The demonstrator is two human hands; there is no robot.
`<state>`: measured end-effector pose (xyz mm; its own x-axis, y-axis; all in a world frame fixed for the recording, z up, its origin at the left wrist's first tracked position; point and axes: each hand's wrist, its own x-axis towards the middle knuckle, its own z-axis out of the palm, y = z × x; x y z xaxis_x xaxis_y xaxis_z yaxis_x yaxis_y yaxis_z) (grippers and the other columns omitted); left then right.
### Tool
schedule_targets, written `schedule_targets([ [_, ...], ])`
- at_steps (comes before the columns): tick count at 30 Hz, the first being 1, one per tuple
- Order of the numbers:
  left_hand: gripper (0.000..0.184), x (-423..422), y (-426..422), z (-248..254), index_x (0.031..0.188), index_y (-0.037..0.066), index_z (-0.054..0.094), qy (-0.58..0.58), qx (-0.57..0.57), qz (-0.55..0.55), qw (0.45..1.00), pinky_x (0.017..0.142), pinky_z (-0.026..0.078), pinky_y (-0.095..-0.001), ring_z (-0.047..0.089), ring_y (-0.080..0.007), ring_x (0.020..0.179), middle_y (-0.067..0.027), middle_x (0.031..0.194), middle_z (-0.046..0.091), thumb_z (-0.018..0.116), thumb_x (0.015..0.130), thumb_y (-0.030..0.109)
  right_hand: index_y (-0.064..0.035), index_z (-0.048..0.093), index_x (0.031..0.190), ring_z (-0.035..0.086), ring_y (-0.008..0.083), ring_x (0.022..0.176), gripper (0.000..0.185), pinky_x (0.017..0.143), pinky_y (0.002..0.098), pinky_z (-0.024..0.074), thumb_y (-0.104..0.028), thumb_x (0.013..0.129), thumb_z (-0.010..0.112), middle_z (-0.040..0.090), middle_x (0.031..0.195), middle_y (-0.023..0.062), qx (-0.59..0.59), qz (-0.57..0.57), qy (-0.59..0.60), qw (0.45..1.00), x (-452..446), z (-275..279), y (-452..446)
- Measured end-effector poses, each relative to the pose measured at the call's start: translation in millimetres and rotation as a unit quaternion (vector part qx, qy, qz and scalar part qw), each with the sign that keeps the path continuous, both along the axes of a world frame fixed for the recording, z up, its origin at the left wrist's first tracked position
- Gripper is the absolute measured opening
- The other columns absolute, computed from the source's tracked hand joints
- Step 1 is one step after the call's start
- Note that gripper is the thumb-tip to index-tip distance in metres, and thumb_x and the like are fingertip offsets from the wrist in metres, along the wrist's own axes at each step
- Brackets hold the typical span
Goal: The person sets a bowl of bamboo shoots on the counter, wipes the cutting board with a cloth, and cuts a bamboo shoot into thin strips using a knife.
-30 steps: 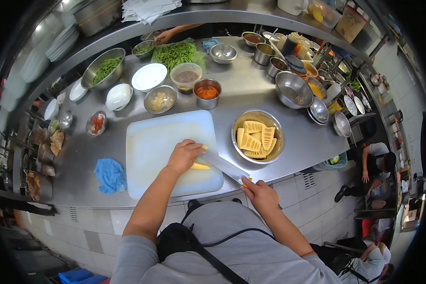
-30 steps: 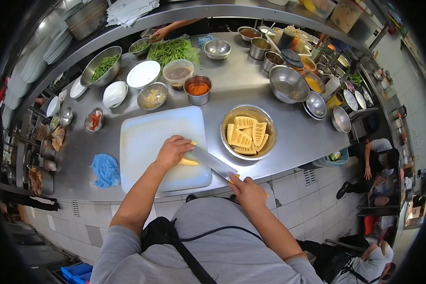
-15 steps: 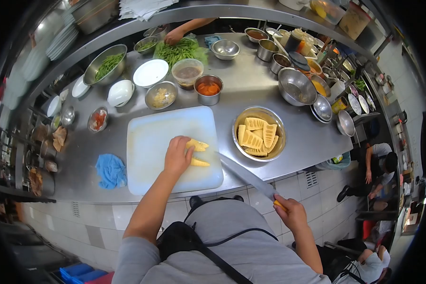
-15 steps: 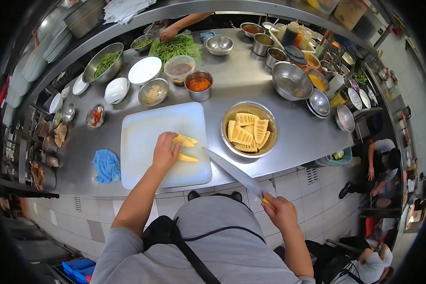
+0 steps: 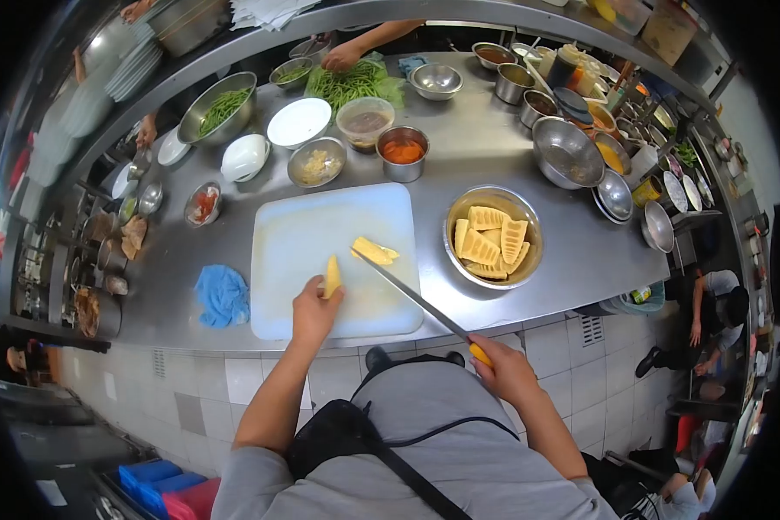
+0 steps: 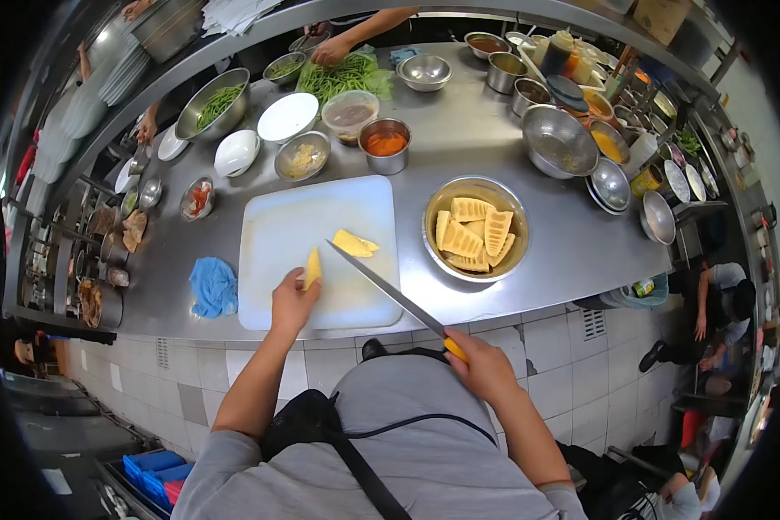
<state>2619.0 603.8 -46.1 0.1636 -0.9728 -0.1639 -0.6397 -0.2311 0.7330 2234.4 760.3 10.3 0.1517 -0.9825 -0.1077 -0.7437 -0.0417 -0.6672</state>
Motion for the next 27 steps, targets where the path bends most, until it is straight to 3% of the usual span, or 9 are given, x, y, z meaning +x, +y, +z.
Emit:
schedule_targets([
  [1, 0.052, 2, 6, -11, 0.136, -0.006, 0.064, 0.099, 0.002, -0.007, 0.995, 0.085, 0.062, -0.0378, 0.079, -0.0296, 0.096, -0.0251, 0.113, 0.077, 0.08, 0.096, 0.023, -0.0185, 0.061, 0.148, 0.073, 0.0408, 0.105, 0.052, 0.088, 0.0484, 0.0604, -0.028, 0.098, 0.076, 0.076, 0.121, 0.0173, 0.001, 0.004, 0.0, 1.0, 5, 1, -7],
  [4, 0.053, -6, 22, -11, 0.138, -0.005, 0.063, 0.172, 0.028, -0.033, 0.984, 0.086, 0.062, -0.0357, 0.079, -0.025, 0.099, -0.0234, 0.116, 0.078, 0.08, 0.095, 0.018, -0.0152, 0.06, 0.147, 0.073, 0.0422, 0.107, 0.048, 0.091, 0.048, 0.0594, -0.026, 0.102, 0.071, 0.074, 0.125, 0.0203, 0.039, 0.054, 0.044, 0.997, 21, 1, -25],
  [6, 0.05, -4, 23, -19, 0.137, -0.002, 0.065, 0.151, 0.008, -0.038, 0.988, 0.089, 0.061, -0.0382, 0.078, -0.0282, 0.099, -0.0196, 0.113, 0.078, 0.081, 0.093, 0.014, -0.0178, 0.058, 0.145, 0.073, 0.0419, 0.1, 0.043, 0.083, 0.0535, 0.0596, -0.031, 0.105, 0.065, 0.075, 0.117, 0.0198, 0.028, 0.08, 0.073, 0.994, 30, -1, -31],
  [8, 0.046, -2, 26, -24, 0.133, 0.002, 0.069, 0.048, -0.124, -0.087, 0.987, 0.097, 0.058, -0.0423, 0.071, -0.0329, 0.11, -0.018, 0.116, 0.074, 0.083, 0.091, 0.014, -0.0179, 0.056, 0.145, 0.073, 0.0425, 0.099, 0.043, 0.082, 0.0545, 0.0593, -0.032, 0.105, 0.064, 0.075, 0.115, 0.0204, 0.046, 0.094, 0.085, 0.991, 38, 4, -37],
  [9, 0.046, -3, 25, -24, 0.133, 0.002, 0.069, 0.049, -0.124, -0.081, 0.988, 0.097, 0.058, -0.0423, 0.071, -0.0329, 0.11, -0.018, 0.116, 0.074, 0.083, 0.091, 0.014, -0.0179, 0.055, 0.146, 0.073, 0.043, 0.098, 0.044, 0.082, 0.0555, 0.0589, -0.033, 0.106, 0.063, 0.075, 0.113, 0.021, 0.063, 0.095, 0.094, 0.989, 40, 6, -39],
  [11, 0.043, -4, 19, -23, 0.127, 0.005, 0.071, -0.08, -0.288, -0.127, 0.946, 0.104, 0.053, -0.046, 0.062, -0.0373, 0.12, -0.0173, 0.123, 0.069, 0.085, 0.087, 0.014, -0.0178, 0.055, 0.146, 0.073, 0.0435, 0.098, 0.044, 0.082, 0.0558, 0.0589, -0.033, 0.106, 0.063, 0.075, 0.112, 0.0212, 0.057, 0.099, 0.097, 0.989, 42, 9, -40],
  [17, 0.042, -1, 9, -34, 0.122, 0.005, 0.071, -0.081, -0.299, -0.159, 0.937, 0.106, 0.052, -0.0466, 0.059, -0.0384, 0.124, -0.0165, 0.137, 0.059, 0.087, 0.084, 0.012, -0.0166, 0.052, 0.147, 0.073, 0.0452, 0.097, 0.043, 0.082, 0.056, 0.0589, -0.032, 0.107, 0.06, 0.075, 0.11, 0.0218, 0.068, 0.112, 0.114, 0.985, 46, 9, -40],
  [24, 0.035, 0, 6, -40, 0.117, 0.009, 0.072, -0.029, -0.246, -0.14, 0.959, 0.101, 0.054, -0.0435, 0.06, -0.0375, 0.122, -0.016, 0.136, 0.058, 0.081, 0.084, 0.0, -0.0168, 0.05, 0.147, 0.075, 0.0423, 0.093, 0.042, 0.08, 0.0536, 0.0607, -0.031, 0.108, 0.058, 0.074, 0.111, 0.0197, 0.114, 0.095, 0.167, 0.975, 57, 22, -39],
  [27, 0.034, 0, -4, -34, 0.114, 0.01, 0.071, -0.08, -0.297, -0.168, 0.937, 0.098, 0.055, -0.0441, 0.061, -0.0369, 0.118, -0.0144, 0.132, 0.061, 0.078, 0.083, -0.005, -0.0195, 0.049, 0.151, 0.076, 0.0411, 0.091, 0.045, 0.078, 0.0538, 0.0611, -0.032, 0.109, 0.057, 0.075, 0.11, 0.019, 0.096, 0.09, 0.171, 0.976, 58, 31, -38],
])
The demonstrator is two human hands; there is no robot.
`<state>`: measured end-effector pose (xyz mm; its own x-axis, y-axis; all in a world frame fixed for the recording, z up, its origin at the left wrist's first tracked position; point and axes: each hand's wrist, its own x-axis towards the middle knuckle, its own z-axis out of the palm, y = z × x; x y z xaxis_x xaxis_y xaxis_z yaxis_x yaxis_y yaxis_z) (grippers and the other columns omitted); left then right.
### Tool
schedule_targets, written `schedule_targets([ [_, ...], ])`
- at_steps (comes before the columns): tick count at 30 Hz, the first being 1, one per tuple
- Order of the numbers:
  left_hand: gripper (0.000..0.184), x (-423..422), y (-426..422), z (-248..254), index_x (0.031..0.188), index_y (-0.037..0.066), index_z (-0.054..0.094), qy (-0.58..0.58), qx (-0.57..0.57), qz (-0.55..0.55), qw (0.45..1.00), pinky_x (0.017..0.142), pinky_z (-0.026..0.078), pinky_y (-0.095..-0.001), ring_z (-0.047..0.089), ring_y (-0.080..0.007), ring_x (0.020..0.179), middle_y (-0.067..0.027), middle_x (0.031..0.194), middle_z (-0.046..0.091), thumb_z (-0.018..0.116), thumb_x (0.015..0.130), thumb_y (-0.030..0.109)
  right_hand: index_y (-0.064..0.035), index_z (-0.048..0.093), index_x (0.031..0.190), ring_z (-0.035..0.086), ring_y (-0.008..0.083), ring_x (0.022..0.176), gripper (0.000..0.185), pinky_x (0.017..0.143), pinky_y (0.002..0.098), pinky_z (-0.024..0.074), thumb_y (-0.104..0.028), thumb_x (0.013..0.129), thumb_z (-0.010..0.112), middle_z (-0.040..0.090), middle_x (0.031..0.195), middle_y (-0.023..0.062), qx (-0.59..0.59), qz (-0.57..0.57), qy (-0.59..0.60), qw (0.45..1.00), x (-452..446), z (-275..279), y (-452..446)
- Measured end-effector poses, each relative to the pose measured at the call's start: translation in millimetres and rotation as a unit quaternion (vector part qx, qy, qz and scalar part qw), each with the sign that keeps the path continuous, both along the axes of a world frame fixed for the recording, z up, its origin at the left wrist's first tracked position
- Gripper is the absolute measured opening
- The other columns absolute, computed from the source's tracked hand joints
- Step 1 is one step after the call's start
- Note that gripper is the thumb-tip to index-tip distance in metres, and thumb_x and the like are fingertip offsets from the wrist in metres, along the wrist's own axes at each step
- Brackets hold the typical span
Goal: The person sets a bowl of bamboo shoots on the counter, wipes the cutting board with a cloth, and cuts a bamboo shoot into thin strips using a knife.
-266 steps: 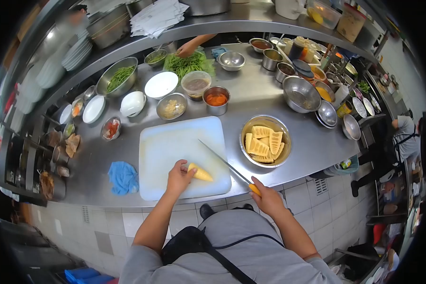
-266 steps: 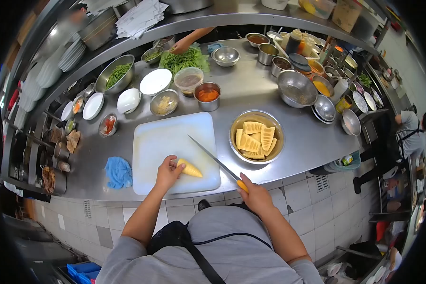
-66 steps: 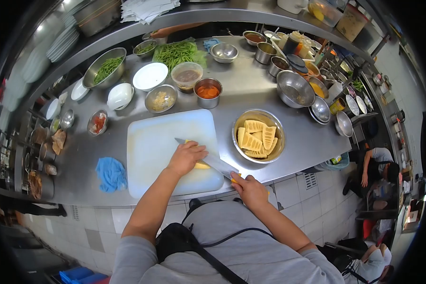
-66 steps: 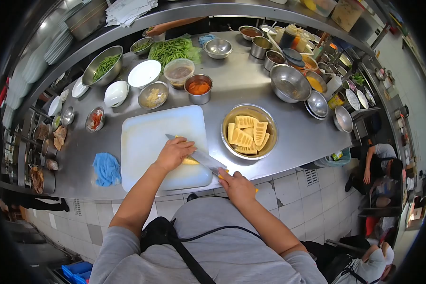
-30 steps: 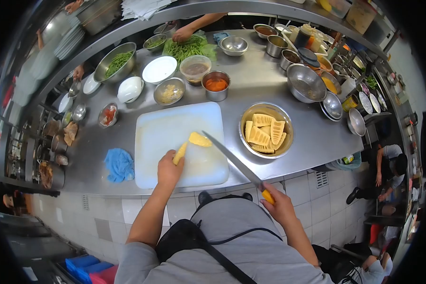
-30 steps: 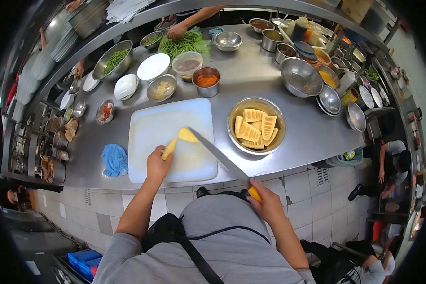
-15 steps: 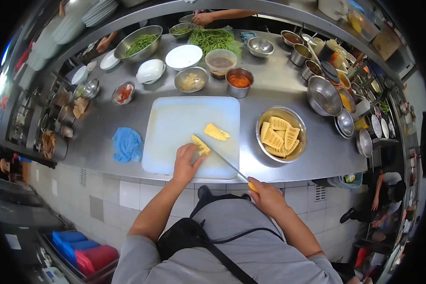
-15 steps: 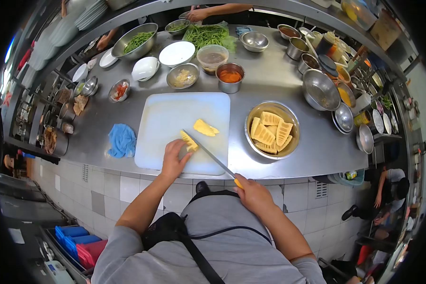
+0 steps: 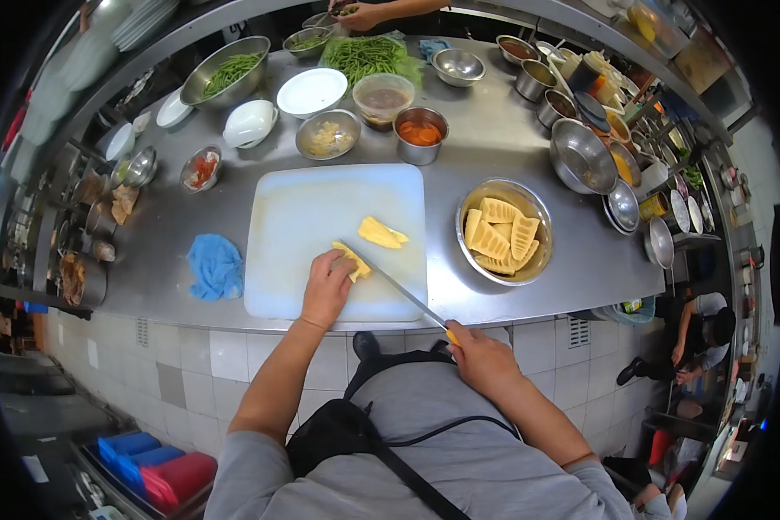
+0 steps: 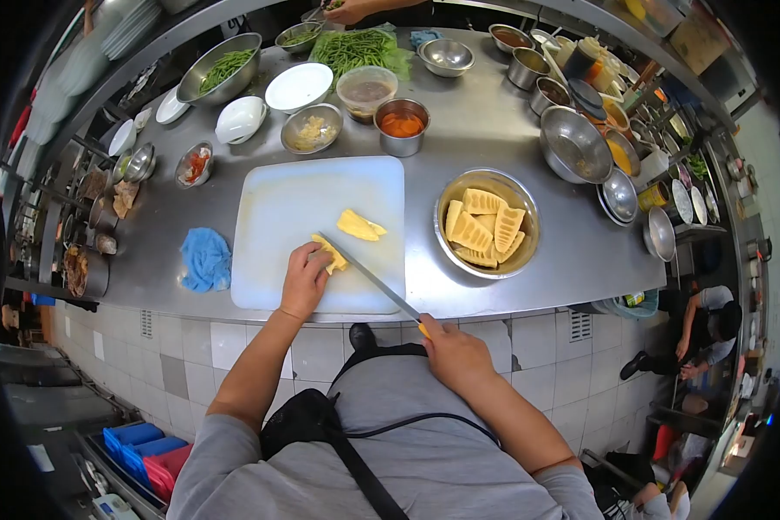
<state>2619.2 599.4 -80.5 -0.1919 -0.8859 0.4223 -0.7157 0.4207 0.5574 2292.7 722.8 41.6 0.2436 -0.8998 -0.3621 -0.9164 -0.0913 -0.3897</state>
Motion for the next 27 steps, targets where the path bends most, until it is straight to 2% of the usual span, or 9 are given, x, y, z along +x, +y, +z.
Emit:
schedule_targets([
  [4, 0.032, 7, -10, -8, 0.111, 0.01, 0.071, -0.038, -0.071, -0.043, 0.996, 0.095, 0.055, -0.0454, 0.061, -0.0371, 0.115, -0.0121, 0.125, 0.064, 0.079, 0.083, -0.003, -0.0236, 0.044, 0.159, 0.076, 0.0399, 0.088, 0.054, 0.076, 0.0531, 0.0613, -0.034, 0.109, 0.058, 0.074, 0.107, 0.0184, -0.013, 0.004, -0.001, 1.0, -1, -6, 1],
  [7, 0.03, 2, -10, -9, 0.11, 0.008, 0.069, -0.036, -0.086, -0.037, 0.995, 0.095, 0.054, -0.0464, 0.061, -0.0373, 0.114, -0.0118, 0.121, 0.064, 0.08, 0.083, -0.001, -0.0293, 0.037, 0.166, 0.075, 0.0383, 0.084, 0.061, 0.073, 0.0524, 0.0613, -0.034, 0.109, 0.058, 0.074, 0.104, 0.0181, 0.064, 0.02, 0.049, 0.997, 5, -7, -2],
  [9, 0.03, 0, -9, -8, 0.11, 0.007, 0.068, -0.036, -0.082, -0.028, 0.996, 0.095, 0.054, -0.047, 0.06, -0.0374, 0.114, -0.0121, 0.119, 0.063, 0.08, 0.083, 0.0, -0.0356, 0.036, 0.167, 0.073, 0.0392, 0.074, 0.066, 0.068, 0.0533, 0.0605, -0.033, 0.106, 0.063, 0.072, 0.097, 0.0177, 0.003, 0.024, 0.014, 1.0, 6, -9, 1],
  [12, 0.029, 0, -10, -7, 0.109, 0.007, 0.067, -0.032, -0.069, -0.015, 0.997, 0.096, 0.053, -0.0483, 0.06, -0.038, 0.113, -0.0128, 0.115, 0.062, 0.08, 0.084, 0.001, -0.038, 0.037, 0.166, 0.071, 0.0385, 0.069, 0.066, 0.063, 0.0523, 0.0602, -0.031, 0.106, 0.063, 0.069, 0.092, 0.0154, -0.027, 0.043, 0.017, 0.999, 6, -1, 4],
  [15, 0.029, -2, -10, -5, 0.109, 0.007, 0.067, -0.032, -0.069, -0.014, 0.997, 0.096, 0.052, -0.0485, 0.059, -0.0384, 0.113, -0.0133, 0.114, 0.061, 0.08, 0.084, 0.0, -0.0361, 0.033, 0.169, 0.07, 0.0361, 0.065, 0.071, 0.058, 0.0476, 0.0601, -0.024, 0.105, 0.061, 0.066, 0.092, 0.0151, -0.025, 0.065, 0.02, 0.997, 5, 15, 8],
  [21, 0.029, -2, -11, -5, 0.109, 0.006, 0.067, -0.035, -0.072, -0.023, 0.997, 0.091, 0.054, -0.0452, 0.059, -0.037, 0.111, -0.0142, 0.113, 0.06, 0.078, 0.084, -0.003, -0.0312, 0.034, 0.17, 0.069, 0.0354, 0.061, 0.082, 0.056, 0.0479, 0.0599, -0.01, 0.096, 0.062, 0.065, 0.091, 0.0164, -0.004, 0.089, 0.026, 0.996, 0, 53, 20],
  [27, 0.029, -1, -13, -6, 0.11, 0.005, 0.067, -0.034, -0.059, -0.031, 0.997, 0.09, 0.055, -0.0446, 0.059, -0.0374, 0.112, -0.0148, 0.114, 0.06, 0.077, 0.084, -0.003, -0.0282, 0.034, 0.17, 0.069, 0.0348, 0.059, 0.081, 0.055, 0.0463, 0.0605, -0.009, 0.097, 0.061, 0.064, 0.088, 0.0162, 0.024, 0.084, 0.033, 0.996, 1, 70, 24],
])
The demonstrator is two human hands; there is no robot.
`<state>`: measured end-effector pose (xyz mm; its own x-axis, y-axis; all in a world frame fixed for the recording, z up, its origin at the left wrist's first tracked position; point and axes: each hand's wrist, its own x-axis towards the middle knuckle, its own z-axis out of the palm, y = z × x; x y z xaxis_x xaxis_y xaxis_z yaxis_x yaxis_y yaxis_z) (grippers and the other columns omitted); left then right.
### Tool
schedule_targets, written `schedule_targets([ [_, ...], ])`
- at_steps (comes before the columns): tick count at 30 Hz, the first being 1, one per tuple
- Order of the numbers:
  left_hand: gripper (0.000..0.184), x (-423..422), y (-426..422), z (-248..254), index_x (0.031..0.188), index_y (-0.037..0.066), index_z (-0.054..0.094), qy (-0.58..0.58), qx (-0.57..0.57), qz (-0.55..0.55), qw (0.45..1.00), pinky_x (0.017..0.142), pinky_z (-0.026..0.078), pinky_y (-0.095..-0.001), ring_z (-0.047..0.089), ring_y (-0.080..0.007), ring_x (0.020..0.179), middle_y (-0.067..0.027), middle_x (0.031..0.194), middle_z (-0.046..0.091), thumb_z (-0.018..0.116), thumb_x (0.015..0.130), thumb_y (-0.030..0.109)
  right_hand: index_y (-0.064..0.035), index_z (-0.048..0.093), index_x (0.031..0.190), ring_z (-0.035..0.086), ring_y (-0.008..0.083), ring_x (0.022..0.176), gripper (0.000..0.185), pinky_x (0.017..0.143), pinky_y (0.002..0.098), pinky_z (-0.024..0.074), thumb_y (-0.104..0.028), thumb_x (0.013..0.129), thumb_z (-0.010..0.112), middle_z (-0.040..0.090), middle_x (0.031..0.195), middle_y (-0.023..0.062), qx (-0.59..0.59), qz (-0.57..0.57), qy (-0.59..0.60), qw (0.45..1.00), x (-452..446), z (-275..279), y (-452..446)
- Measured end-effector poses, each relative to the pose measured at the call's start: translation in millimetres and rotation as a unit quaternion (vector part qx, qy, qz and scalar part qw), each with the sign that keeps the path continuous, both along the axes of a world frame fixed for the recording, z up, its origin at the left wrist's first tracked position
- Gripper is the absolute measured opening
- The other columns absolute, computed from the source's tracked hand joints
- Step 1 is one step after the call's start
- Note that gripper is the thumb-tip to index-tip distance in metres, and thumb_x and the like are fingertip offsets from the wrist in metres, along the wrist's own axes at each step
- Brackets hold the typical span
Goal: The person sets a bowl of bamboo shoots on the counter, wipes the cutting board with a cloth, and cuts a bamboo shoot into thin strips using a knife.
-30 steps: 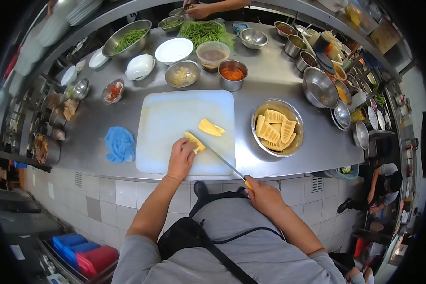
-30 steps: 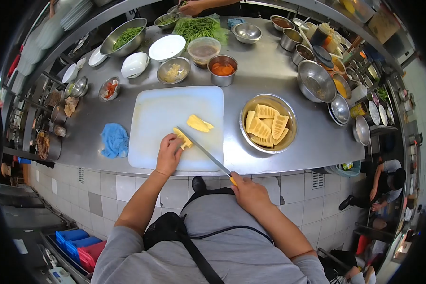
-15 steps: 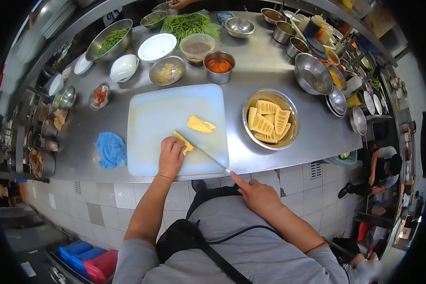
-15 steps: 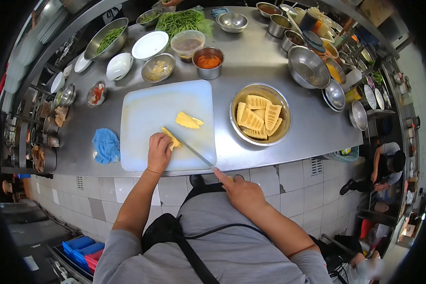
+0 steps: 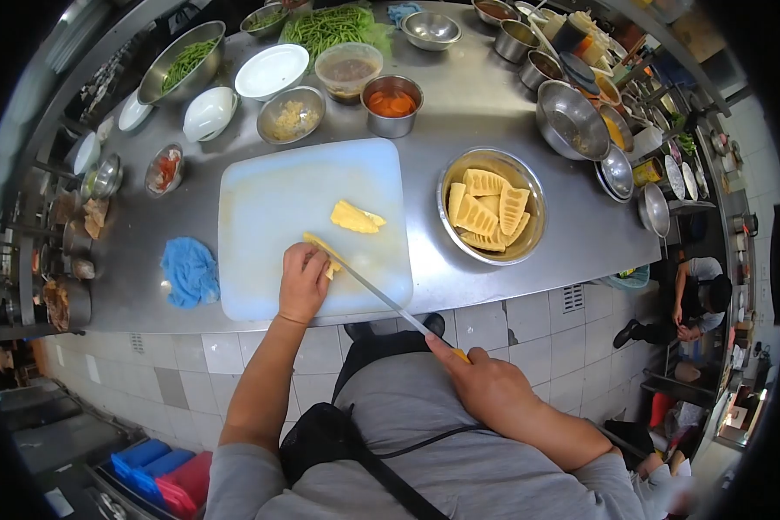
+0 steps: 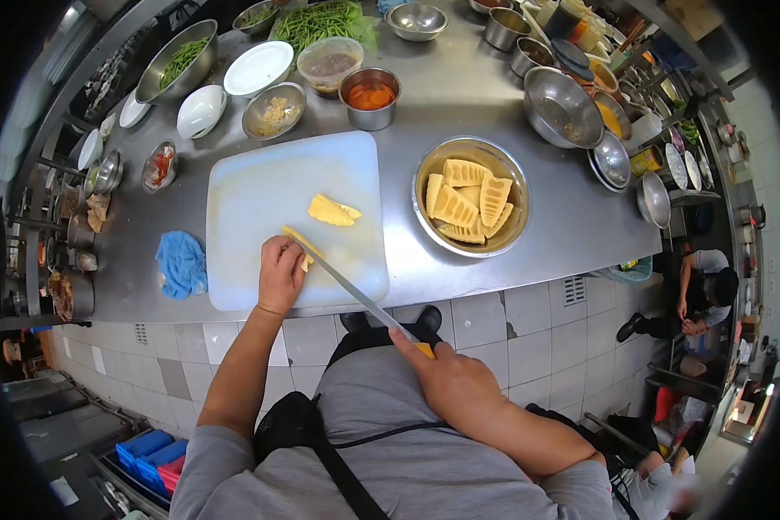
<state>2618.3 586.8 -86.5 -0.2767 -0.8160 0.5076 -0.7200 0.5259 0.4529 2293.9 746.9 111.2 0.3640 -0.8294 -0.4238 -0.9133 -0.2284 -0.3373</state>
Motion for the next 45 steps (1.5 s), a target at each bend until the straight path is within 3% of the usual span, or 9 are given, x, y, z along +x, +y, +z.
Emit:
schedule_targets([
  [7, 0.032, 0, -1, 0, 0.112, 0.005, 0.067, -0.009, -0.007, -0.008, 1.0, 0.092, 0.054, -0.0465, 0.059, -0.0384, 0.111, -0.0164, 0.117, 0.058, 0.076, 0.084, -0.004, -0.0281, 0.036, 0.169, 0.066, 0.0345, 0.056, 0.078, 0.053, 0.0467, 0.0581, -0.015, 0.099, 0.067, 0.062, 0.085, 0.0149, -0.016, -0.005, -0.007, 1.0, 2, -7, 0],
  [9, 0.032, 1, -1, 0, 0.113, 0.005, 0.067, -0.01, -0.002, -0.01, 1.0, 0.092, 0.054, -0.0464, 0.059, -0.0383, 0.111, -0.0165, 0.117, 0.058, 0.076, 0.083, -0.004, -0.0282, 0.035, 0.17, 0.07, 0.0343, 0.059, 0.079, 0.055, 0.046, 0.0609, -0.011, 0.097, 0.061, 0.064, 0.086, 0.0164, 0.006, -0.003, -0.004, 1.0, 3, -7, -4],
  [16, 0.03, 2, -4, -1, 0.11, 0.005, 0.067, -0.003, -0.004, -0.009, 1.0, 0.093, 0.052, -0.0472, 0.06, -0.0371, 0.109, -0.0155, 0.114, 0.059, 0.076, 0.083, -0.004, -0.0305, 0.033, 0.17, 0.072, 0.0368, 0.067, 0.08, 0.06, 0.0497, 0.0611, -0.012, 0.098, 0.061, 0.067, 0.087, 0.0176, 0.044, -0.012, -0.008, 0.999, 13, -18, -24],
  [19, 0.03, 1, -5, -1, 0.109, 0.005, 0.067, -0.003, -0.006, -0.012, 1.0, 0.094, 0.052, -0.0475, 0.06, -0.037, 0.108, -0.0155, 0.113, 0.059, 0.076, 0.082, -0.004, -0.0335, 0.03, 0.17, 0.073, 0.0381, 0.07, 0.078, 0.062, 0.0499, 0.0615, -0.014, 0.101, 0.06, 0.067, 0.087, 0.018, 0.045, -0.016, -0.018, 0.999, 22, -55, -39],
  [21, 0.03, 1, -3, -1, 0.109, 0.005, 0.067, -0.003, -0.002, -0.011, 1.0, 0.094, 0.052, -0.0477, 0.06, -0.037, 0.108, -0.0156, 0.113, 0.059, 0.077, 0.082, -0.004, -0.0354, 0.03, 0.169, 0.073, 0.0412, 0.072, 0.072, 0.066, 0.0514, 0.0612, -0.025, 0.106, 0.062, 0.07, 0.089, 0.0203, 0.002, -0.027, -0.046, 0.999, 34, -93, -50],
  [24, 0.03, 2, -5, -1, 0.108, 0.005, 0.067, 0.006, 0.008, -0.006, 1.0, 0.094, 0.052, -0.0478, 0.06, -0.037, 0.108, -0.0154, 0.112, 0.059, 0.077, 0.082, -0.004, -0.0352, 0.031, 0.169, 0.072, 0.0413, 0.071, 0.069, 0.065, 0.0517, 0.0609, -0.027, 0.107, 0.061, 0.071, 0.091, 0.0214, -0.015, -0.034, -0.056, 0.998, 42, -99, -58],
  [33, 0.029, 0, -5, -1, 0.106, 0.004, 0.067, 0.008, 0.002, -0.006, 1.0, 0.09, 0.053, -0.0449, 0.06, -0.0357, 0.107, -0.0145, 0.112, 0.06, 0.077, 0.081, -0.006, -0.0306, 0.033, 0.17, 0.069, 0.0373, 0.06, 0.079, 0.054, 0.0491, 0.0583, -0.012, 0.099, 0.062, 0.064, 0.083, 0.0176, 0.046, -0.029, -0.034, 0.998, 0, -4, -10],
  [41, 0.03, 2, -6, -2, 0.109, 0.004, 0.068, -0.004, 0.003, -0.01, 1.0, 0.091, 0.053, -0.045, 0.06, -0.0357, 0.108, -0.0148, 0.115, 0.06, 0.077, 0.083, -0.006, -0.0333, 0.03, 0.171, 0.071, 0.0383, 0.064, 0.083, 0.059, 0.0504, 0.0601, -0.01, 0.097, 0.062, 0.066, 0.083, 0.0182, 0.059, -0.034, -0.037, 0.997, 8, -20, -22],
  [45, 0.028, 1, -5, -3, 0.109, 0.004, 0.068, 0.006, 0.007, -0.008, 1.0, 0.091, 0.053, -0.0453, 0.06, -0.036, 0.109, -0.0149, 0.114, 0.06, 0.076, 0.083, -0.005, -0.0366, 0.03, 0.17, 0.072, 0.0397, 0.067, 0.082, 0.062, 0.0512, 0.0609, -0.01, 0.099, 0.06, 0.069, 0.087, 0.0195, 0.055, -0.033, -0.02, 0.998, 28, -63, -40],
])
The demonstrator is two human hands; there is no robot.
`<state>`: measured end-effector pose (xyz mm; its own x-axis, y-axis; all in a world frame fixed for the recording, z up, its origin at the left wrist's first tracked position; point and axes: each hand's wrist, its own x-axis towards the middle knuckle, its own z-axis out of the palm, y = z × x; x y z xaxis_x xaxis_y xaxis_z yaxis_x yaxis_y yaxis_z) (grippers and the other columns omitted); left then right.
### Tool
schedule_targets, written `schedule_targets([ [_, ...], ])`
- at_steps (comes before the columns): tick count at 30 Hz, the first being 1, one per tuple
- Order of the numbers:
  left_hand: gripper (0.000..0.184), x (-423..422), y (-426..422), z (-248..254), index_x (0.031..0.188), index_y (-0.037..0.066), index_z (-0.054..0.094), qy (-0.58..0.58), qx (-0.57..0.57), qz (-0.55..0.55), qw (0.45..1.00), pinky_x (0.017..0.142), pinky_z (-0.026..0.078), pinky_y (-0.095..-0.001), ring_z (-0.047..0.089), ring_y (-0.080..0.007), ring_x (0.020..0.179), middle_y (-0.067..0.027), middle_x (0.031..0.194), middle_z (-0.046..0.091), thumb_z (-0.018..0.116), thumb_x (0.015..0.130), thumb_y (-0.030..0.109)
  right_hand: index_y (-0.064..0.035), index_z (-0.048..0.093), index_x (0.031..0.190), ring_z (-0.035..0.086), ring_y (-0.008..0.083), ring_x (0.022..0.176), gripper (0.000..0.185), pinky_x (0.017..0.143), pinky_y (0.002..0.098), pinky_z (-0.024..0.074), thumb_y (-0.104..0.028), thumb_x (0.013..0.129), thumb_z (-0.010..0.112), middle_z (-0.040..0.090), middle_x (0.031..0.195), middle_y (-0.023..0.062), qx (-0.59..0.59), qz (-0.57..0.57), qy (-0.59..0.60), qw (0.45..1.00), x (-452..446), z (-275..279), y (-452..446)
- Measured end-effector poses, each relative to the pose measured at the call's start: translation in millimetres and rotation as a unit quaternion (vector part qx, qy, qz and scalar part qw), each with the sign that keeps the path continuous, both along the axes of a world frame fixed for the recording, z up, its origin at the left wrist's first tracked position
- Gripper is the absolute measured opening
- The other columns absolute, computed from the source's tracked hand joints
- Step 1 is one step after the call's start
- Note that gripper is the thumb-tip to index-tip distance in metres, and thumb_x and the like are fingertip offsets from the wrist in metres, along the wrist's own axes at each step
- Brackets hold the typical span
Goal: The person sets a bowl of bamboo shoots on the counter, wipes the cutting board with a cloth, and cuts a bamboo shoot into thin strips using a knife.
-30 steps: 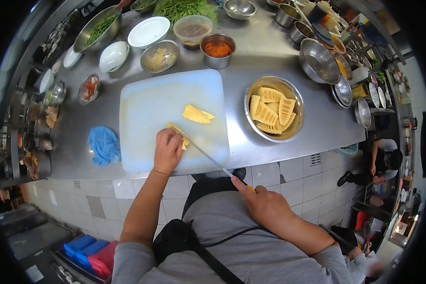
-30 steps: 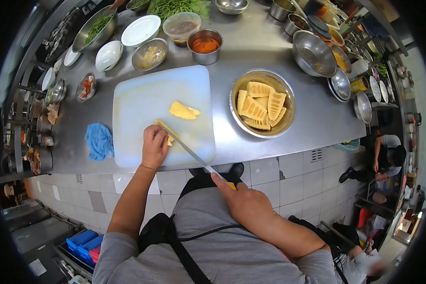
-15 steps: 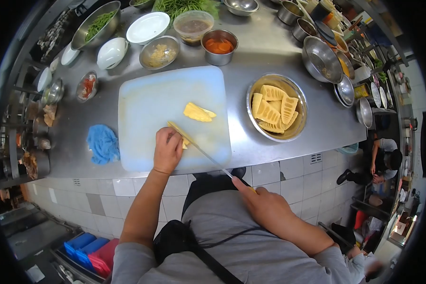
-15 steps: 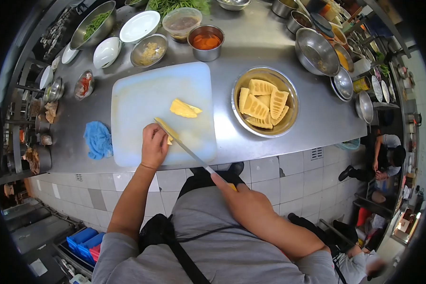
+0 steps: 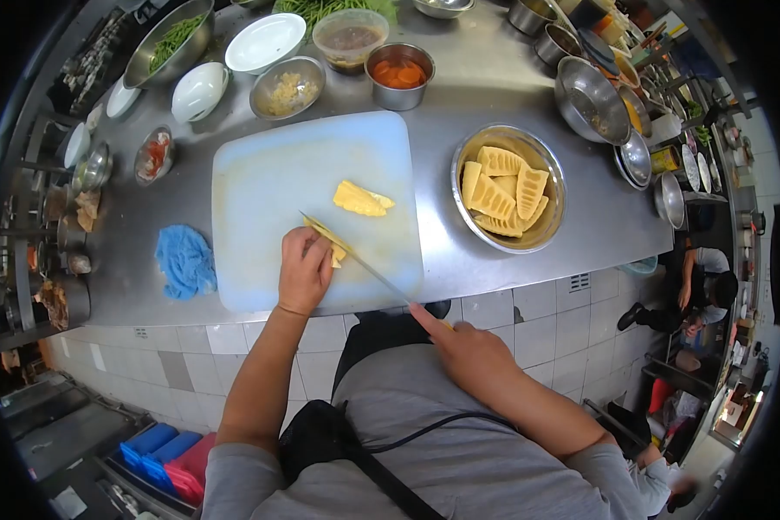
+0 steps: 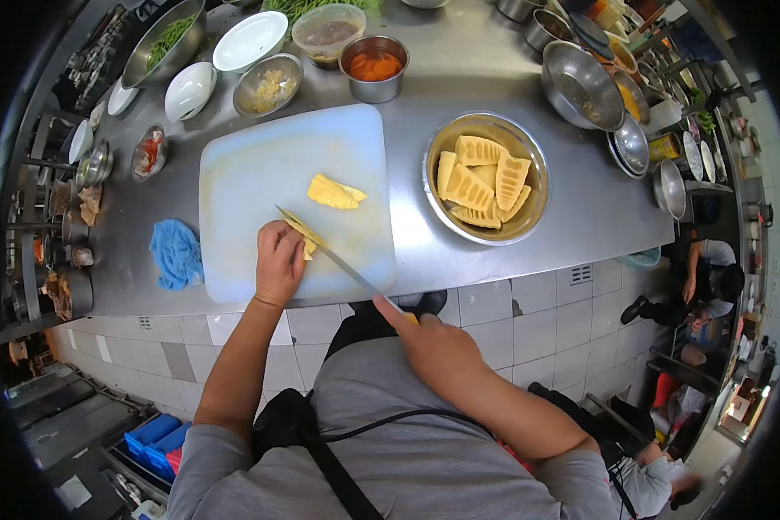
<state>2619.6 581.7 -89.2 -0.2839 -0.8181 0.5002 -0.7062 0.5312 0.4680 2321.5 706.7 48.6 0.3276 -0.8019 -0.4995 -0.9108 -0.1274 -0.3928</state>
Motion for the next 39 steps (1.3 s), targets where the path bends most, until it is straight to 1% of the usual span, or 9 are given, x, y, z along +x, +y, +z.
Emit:
schedule_targets([
  [1, 0.028, 0, 0, 0, 0.109, 0.004, 0.068, 0.004, 0.007, -0.001, 1.0, 0.094, 0.052, -0.0457, 0.06, -0.0364, 0.11, -0.0153, 0.115, 0.06, 0.075, 0.084, -0.005, -0.0366, 0.03, 0.17, 0.072, 0.0397, 0.067, 0.082, 0.062, 0.0512, 0.0609, -0.01, 0.099, 0.06, 0.069, 0.087, 0.0195, 0.001, 0.0, -0.001, 1.0, 6, -20, -5],
  [4, 0.027, 1, 2, 0, 0.109, 0.004, 0.067, 0.005, 0.017, 0.0, 1.0, 0.096, 0.051, -0.0457, 0.059, -0.0366, 0.11, -0.0157, 0.115, 0.06, 0.074, 0.085, -0.006, -0.039, 0.03, 0.169, 0.071, 0.0421, 0.068, 0.069, 0.062, 0.0534, 0.06, -0.027, 0.108, 0.06, 0.07, 0.088, 0.0204, -0.064, -0.016, -0.039, 0.997, 18, -49, -15],
  [9, 0.026, 1, 1, -2, 0.109, 0.003, 0.067, 0.006, 0.018, 0.004, 1.0, 0.096, 0.051, -0.0452, 0.06, -0.0365, 0.108, -0.0158, 0.115, 0.06, 0.075, 0.085, -0.005, -0.038, 0.032, 0.169, 0.07, 0.0404, 0.066, 0.072, 0.061, 0.0511, 0.0603, -0.02, 0.105, 0.061, 0.066, 0.083, 0.0178, -0.039, -0.015, -0.031, 0.999, 6, -10, -5],
  [16, 0.026, 3, 0, -2, 0.108, 0.002, 0.067, 0.008, 0.007, 0.002, 1.0, 0.096, 0.051, -0.0456, 0.06, -0.0368, 0.109, -0.0156, 0.114, 0.061, 0.076, 0.085, -0.005, -0.037, 0.032, 0.169, 0.069, 0.0405, 0.063, 0.072, 0.06, 0.0521, 0.0594, -0.024, 0.105, 0.063, 0.064, 0.082, 0.0175, 0.012, -0.029, -0.039, 0.999, -26, 57, 29],
  [22, 0.026, 1, 1, 1, 0.108, 0.002, 0.067, 0.005, 0.013, 0.0, 1.0, 0.096, 0.051, -0.0456, 0.06, -0.0365, 0.109, -0.0147, 0.113, 0.062, 0.077, 0.085, -0.005, -0.0355, 0.032, 0.169, 0.068, 0.0412, 0.061, 0.072, 0.059, 0.0528, 0.0593, -0.024, 0.105, 0.063, 0.064, 0.084, 0.0188, 0.013, -0.032, -0.038, 0.999, -25, 57, 31],
  [27, 0.026, 1, -1, 0, 0.107, 0.004, 0.068, -0.001, 0.008, 0.0, 1.0, 0.094, 0.053, -0.0462, 0.06, -0.037, 0.109, -0.0139, 0.112, 0.062, 0.078, 0.084, -0.004, -0.0356, 0.029, 0.171, 0.07, 0.0413, 0.066, 0.08, 0.062, 0.0526, 0.0604, -0.015, 0.101, 0.062, 0.065, 0.085, 0.019, 0.038, -0.028, -0.037, 0.998, -20, 47, 24],
  [31, 0.026, 2, 0, -2, 0.107, 0.003, 0.068, 0.008, 0.012, 0.001, 1.0, 0.095, 0.052, -0.0462, 0.06, -0.0367, 0.109, -0.0144, 0.113, 0.062, 0.077, 0.084, -0.004, -0.034, 0.038, 0.167, 0.069, 0.0422, 0.065, 0.069, 0.063, 0.0531, 0.0593, -0.022, 0.105, 0.064, 0.066, 0.082, 0.0188, 0.007, -0.03, -0.016, 0.999, -11, 30, 16],
  [33, 0.027, 3, -1, -3, 0.108, 0.003, 0.068, 0.005, 0.014, -0.001, 1.0, 0.097, 0.051, -0.0457, 0.06, -0.0364, 0.11, -0.0149, 0.114, 0.062, 0.076, 0.084, -0.005, -0.0365, 0.028, 0.171, 0.072, 0.0397, 0.069, 0.083, 0.065, 0.0522, 0.0613, -0.01, 0.099, 0.059, 0.067, 0.087, 0.0195, 0.017, -0.017, -0.018, 1.0, -9, 24, 12],
  [39, 0.027, 4, -1, -4, 0.109, 0.003, 0.068, 0.007, 0.017, 0.0, 1.0, 0.097, 0.051, -0.0458, 0.061, -0.0364, 0.111, -0.0143, 0.114, 0.063, 0.076, 0.084, -0.005, -0.0365, 0.028, 0.171, 0.072, 0.0388, 0.068, 0.084, 0.062, 0.0506, 0.0612, -0.009, 0.099, 0.06, 0.068, 0.086, 0.0194, 0.003, -0.005, -0.004, 1.0, 1, 13, 1],
])
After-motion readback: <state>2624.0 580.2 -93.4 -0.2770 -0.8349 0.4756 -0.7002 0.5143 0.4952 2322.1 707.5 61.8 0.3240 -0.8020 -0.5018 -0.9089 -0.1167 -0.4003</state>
